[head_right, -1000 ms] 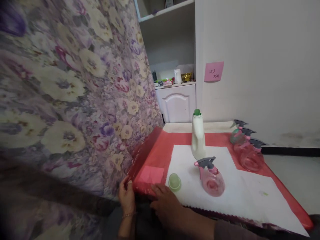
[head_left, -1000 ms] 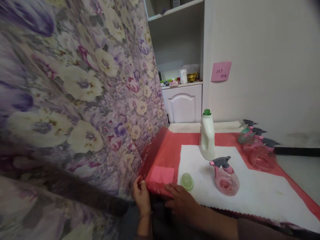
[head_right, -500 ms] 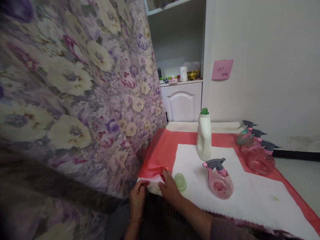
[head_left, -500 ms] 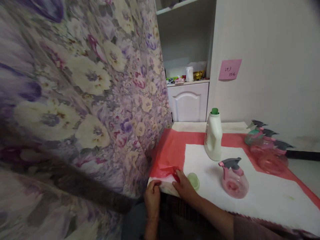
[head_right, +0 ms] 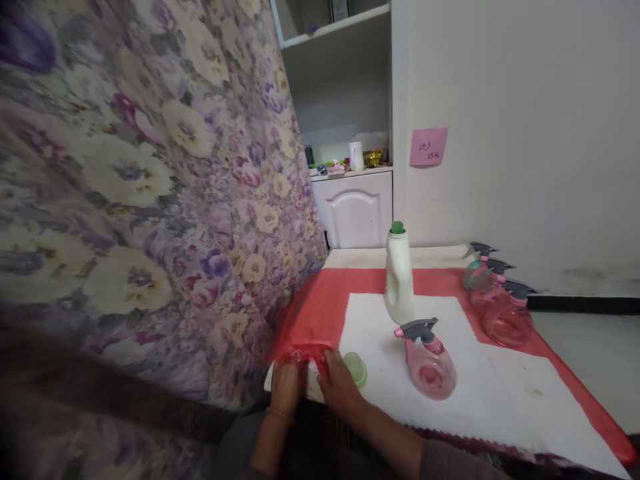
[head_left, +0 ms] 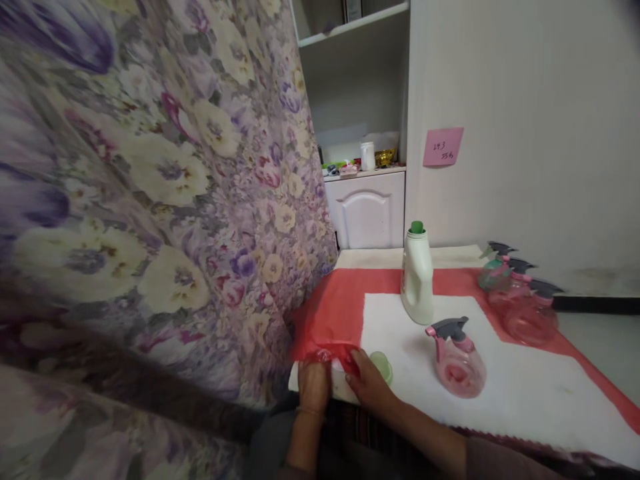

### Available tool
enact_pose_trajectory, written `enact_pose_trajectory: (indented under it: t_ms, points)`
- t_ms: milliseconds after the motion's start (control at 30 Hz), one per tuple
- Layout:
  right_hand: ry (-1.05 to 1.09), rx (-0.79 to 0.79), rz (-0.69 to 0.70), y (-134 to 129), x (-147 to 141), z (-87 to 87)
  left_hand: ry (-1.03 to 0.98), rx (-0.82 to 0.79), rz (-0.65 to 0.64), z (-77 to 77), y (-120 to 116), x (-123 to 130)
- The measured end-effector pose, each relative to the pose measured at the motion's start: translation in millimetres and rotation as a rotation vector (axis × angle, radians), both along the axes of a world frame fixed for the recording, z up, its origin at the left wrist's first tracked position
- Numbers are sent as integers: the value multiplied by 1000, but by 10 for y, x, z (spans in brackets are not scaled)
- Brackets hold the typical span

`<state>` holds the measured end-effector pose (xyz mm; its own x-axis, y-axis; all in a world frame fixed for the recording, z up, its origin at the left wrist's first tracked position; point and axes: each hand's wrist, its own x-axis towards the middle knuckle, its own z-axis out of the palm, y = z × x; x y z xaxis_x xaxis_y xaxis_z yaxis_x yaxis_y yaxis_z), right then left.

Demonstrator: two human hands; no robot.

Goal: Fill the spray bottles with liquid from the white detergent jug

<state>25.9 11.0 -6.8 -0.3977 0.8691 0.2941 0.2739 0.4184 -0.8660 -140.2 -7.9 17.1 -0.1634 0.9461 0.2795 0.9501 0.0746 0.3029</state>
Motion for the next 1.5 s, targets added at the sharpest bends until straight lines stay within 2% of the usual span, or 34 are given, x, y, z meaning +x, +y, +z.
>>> enact_pose_trajectory:
  t_ms: [167,300,367,433,500,567,667,733,833,900,1033,1100,1233,1500]
  points:
    - [-73,-38,20,22,5,23,133,25,106,257,-142,23]
    - [-108,-32,65,-55,-9,80,184,128,278,533,-458,-134]
    - [-124,10,128,-130,-25,110,169,217,416,633,-666,-258]
    - [-181,102,271,-212,-54,121,85,345,521,707,-874,-356]
    - [-271,206,451,-280,-94,100,-52,426,553,776,-1056,-400]
    - [-327,257,566,-323,-135,58,-191,477,556,856,-1197,-396]
    - [-292,213,595,-345,-155,21,-339,593,607,984,-1312,-349]
    - [-244,172,592,-349,-119,61,-498,683,625,1052,-1320,-292]
    - [-169,154,549,-370,4,236,-905,723,580,1089,-1234,-121]
    - [-43,63,487,-392,108,396,-1161,669,523,1070,-1138,67]
    - [437,-413,413,-407,317,672,-1444,476,392,981,-966,555]
    - [573,-518,372,-387,427,747,-1496,372,327,942,-921,796]
    - [664,-501,249,-345,676,778,-1528,212,193,914,-893,1138]
    - [619,-523,174,-451,1063,676,-1451,174,51,927,-904,1360]
